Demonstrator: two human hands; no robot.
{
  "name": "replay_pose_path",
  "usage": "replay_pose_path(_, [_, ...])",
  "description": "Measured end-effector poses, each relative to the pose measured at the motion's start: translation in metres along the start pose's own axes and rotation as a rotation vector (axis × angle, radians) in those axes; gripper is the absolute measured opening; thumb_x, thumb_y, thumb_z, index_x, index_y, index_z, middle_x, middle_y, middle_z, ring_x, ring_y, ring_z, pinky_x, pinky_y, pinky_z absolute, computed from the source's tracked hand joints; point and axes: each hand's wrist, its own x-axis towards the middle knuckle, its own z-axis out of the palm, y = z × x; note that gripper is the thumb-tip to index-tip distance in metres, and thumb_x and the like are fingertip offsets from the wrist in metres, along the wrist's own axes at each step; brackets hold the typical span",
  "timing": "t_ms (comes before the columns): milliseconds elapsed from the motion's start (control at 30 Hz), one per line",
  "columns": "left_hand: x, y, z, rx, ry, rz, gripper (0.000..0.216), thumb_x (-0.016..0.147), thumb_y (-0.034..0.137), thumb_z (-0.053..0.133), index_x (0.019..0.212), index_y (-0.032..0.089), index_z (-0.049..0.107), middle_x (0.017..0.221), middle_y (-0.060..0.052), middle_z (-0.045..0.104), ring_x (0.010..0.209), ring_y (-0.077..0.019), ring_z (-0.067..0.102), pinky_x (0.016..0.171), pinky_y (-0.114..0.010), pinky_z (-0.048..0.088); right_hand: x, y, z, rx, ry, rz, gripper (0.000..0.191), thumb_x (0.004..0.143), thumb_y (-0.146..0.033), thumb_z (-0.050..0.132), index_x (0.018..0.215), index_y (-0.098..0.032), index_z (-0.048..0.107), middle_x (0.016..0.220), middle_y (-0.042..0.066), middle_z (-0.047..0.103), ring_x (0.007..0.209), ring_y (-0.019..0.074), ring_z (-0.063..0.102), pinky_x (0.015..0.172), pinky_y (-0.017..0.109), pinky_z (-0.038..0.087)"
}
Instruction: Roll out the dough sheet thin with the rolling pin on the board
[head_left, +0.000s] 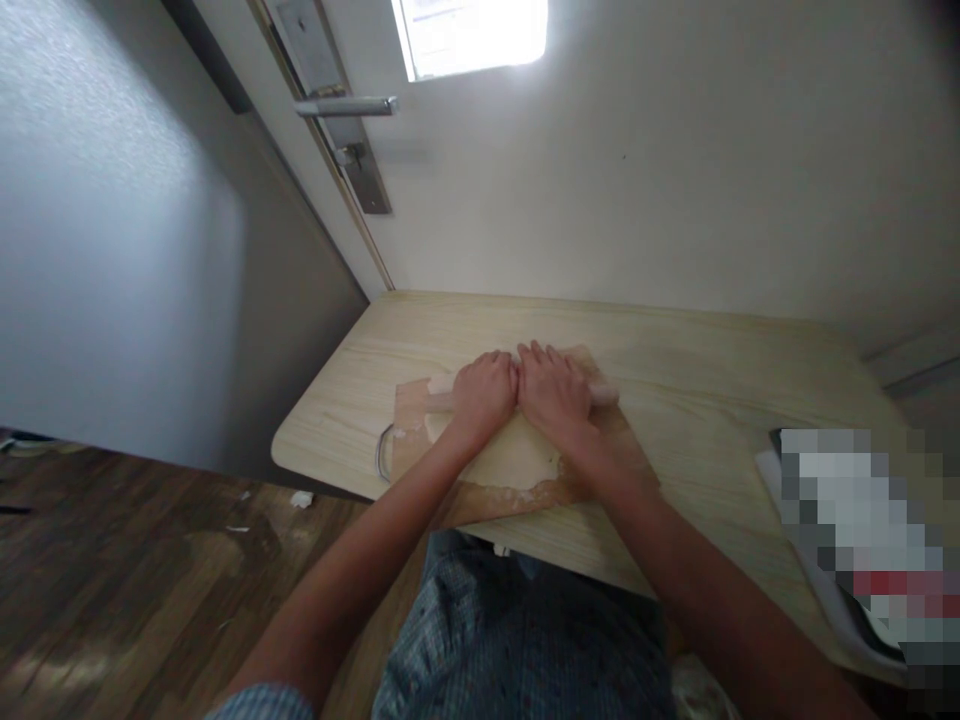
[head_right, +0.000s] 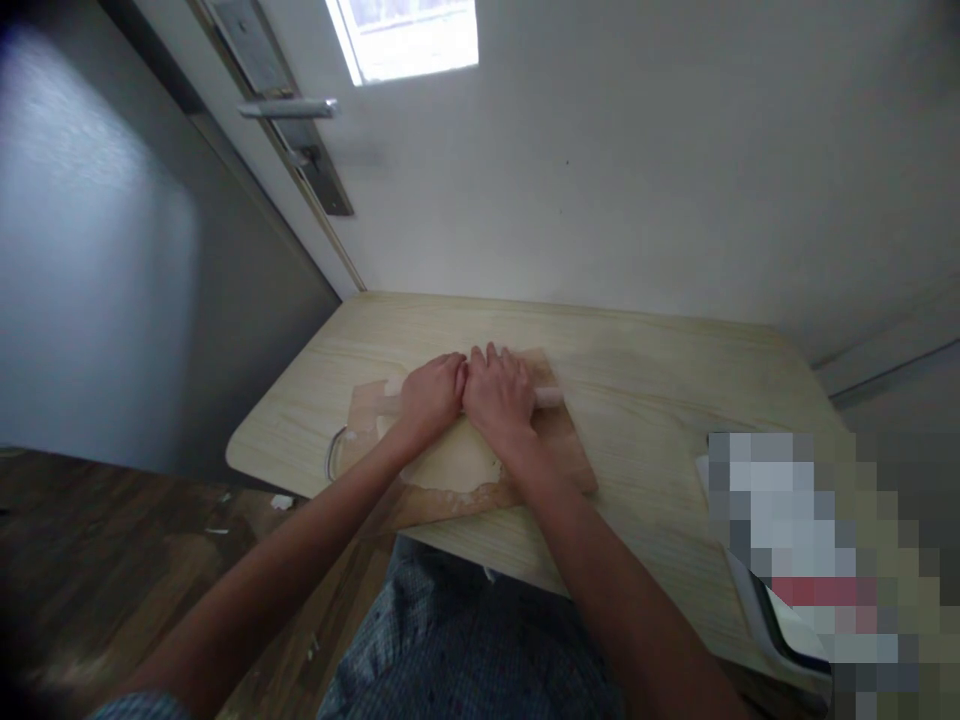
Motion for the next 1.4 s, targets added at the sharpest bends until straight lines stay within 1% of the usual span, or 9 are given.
replay_pose_path(100, [-0.014, 0.004, 0.002, -0.003, 0.035, -0.003, 0.03, 0.091, 0.023, 0.025, 0.095, 0.017, 0.054, 0.101, -0.006, 0.063, 0.096, -0.0184, 0.057, 0.077, -0.029, 0.043, -0.014, -0.002, -0.002, -0.008, 0.026, -0.02, 0.041, 0.09, -0.023, 0.024, 0.12, -0.013, 0.049, 0.128, 0.012, 0.05, 0.116, 0.0244, 0.044, 0.094, 0.04, 0.03])
replay_pose_path(233, [-0.032, 0.008, 0.006, -0.011, 0.097, -0.007, 0.033, 0.091, 0.024, 0.024, 0.106, 0.015, 0.052, 0.118, -0.008, 0.057, 0.11, -0.0199, 0.05, 0.087, -0.033, 0.04, -0.032, -0.003, -0.004, -0.017, 0.062, -0.044, 0.039, 0.09, -0.021, 0.026, 0.12, -0.011, 0.049, 0.123, 0.012, 0.054, 0.118, 0.0238, 0.043, 0.101, 0.042, 0.022])
replay_pose_path(367, [-0.047, 0.012, 0.005, -0.024, 0.101, 0.03, 0.035, 0.091, 0.023, 0.025, 0.108, 0.013, 0.053, 0.12, -0.01, 0.056, 0.113, -0.0211, 0.049, 0.094, -0.038, 0.035, -0.048, -0.004, -0.004, 0.007, 0.091, -0.07, 0.039, 0.09, -0.022, 0.026, 0.119, -0.01, 0.049, 0.119, 0.012, 0.057, 0.117, 0.0226, 0.045, 0.102, 0.042, 0.021])
replay_pose_path(567, [-0.072, 0.017, 0.001, -0.041, 0.105, 0.059, 0.033, 0.089, 0.021, 0.03, 0.108, 0.013, 0.055, 0.121, -0.009, 0.056, 0.111, -0.0203, 0.05, 0.099, -0.04, 0.031, -0.075, -0.004, -0.002, 0.033, 0.138, -0.12, 0.038, 0.089, -0.022, 0.031, 0.119, -0.01, 0.052, 0.127, 0.011, 0.051, 0.119, 0.0217, 0.043, 0.101, 0.039, 0.025])
replay_pose_path(833, [-0.103, 0.021, 0.0, 0.003, 0.097, 0.101, 0.039, 0.089, 0.024, 0.029, 0.122, 0.013, 0.046, 0.131, -0.01, 0.046, 0.12, -0.0226, 0.042, 0.101, -0.041, 0.03, -0.111, -0.007, -0.002, 0.038, 0.185, -0.159, 0.041, 0.087, -0.015, 0.033, 0.125, -0.012, 0.047, 0.134, 0.008, 0.044, 0.122, 0.0204, 0.04, 0.102, 0.036, 0.025])
replay_pose_path(933, [-0.104, 0.021, 0.002, 0.015, 0.097, 0.099, 0.04, 0.089, 0.025, 0.029, 0.124, 0.013, 0.044, 0.134, -0.01, 0.044, 0.121, -0.0226, 0.04, 0.102, -0.041, 0.028, -0.112, -0.007, -0.001, 0.048, 0.192, -0.156, 0.041, 0.087, -0.015, 0.032, 0.125, -0.012, 0.047, 0.133, 0.008, 0.044, 0.122, 0.0201, 0.04, 0.103, 0.037, 0.025])
replay_pose_path(1067, [-0.094, 0.02, 0.004, 0.009, 0.095, 0.09, 0.039, 0.09, 0.024, 0.028, 0.123, 0.014, 0.046, 0.132, -0.009, 0.046, 0.119, -0.0212, 0.043, 0.102, -0.04, 0.028, -0.102, -0.006, -0.001, 0.05, 0.177, -0.147, 0.04, 0.087, -0.016, 0.032, 0.124, -0.011, 0.049, 0.134, 0.009, 0.043, 0.123, 0.0202, 0.039, 0.103, 0.037, 0.024])
replay_pose_path(1233, [-0.073, 0.018, 0.003, 0.002, 0.08, 0.08, 0.038, 0.09, 0.024, 0.025, 0.118, 0.013, 0.05, 0.126, -0.008, 0.052, 0.115, -0.0198, 0.047, 0.102, -0.039, 0.027, -0.081, -0.004, -0.001, 0.07, 0.156, -0.132, 0.04, 0.088, -0.018, 0.031, 0.122, -0.011, 0.05, 0.132, 0.01, 0.046, 0.123, 0.0197, 0.038, 0.104, 0.037, 0.022])
replay_pose_path(1400, [-0.047, 0.013, 0.005, 0.023, 0.065, 0.043, 0.041, 0.091, 0.027, 0.021, 0.121, 0.015, 0.047, 0.128, -0.008, 0.05, 0.121, -0.021, 0.041, 0.1, -0.039, 0.03, -0.054, -0.001, -0.004, 0.066, 0.091, -0.1, 0.04, 0.089, -0.019, 0.027, 0.124, -0.012, 0.048, 0.125, 0.008, 0.054, 0.121, 0.0209, 0.041, 0.104, 0.039, 0.02])
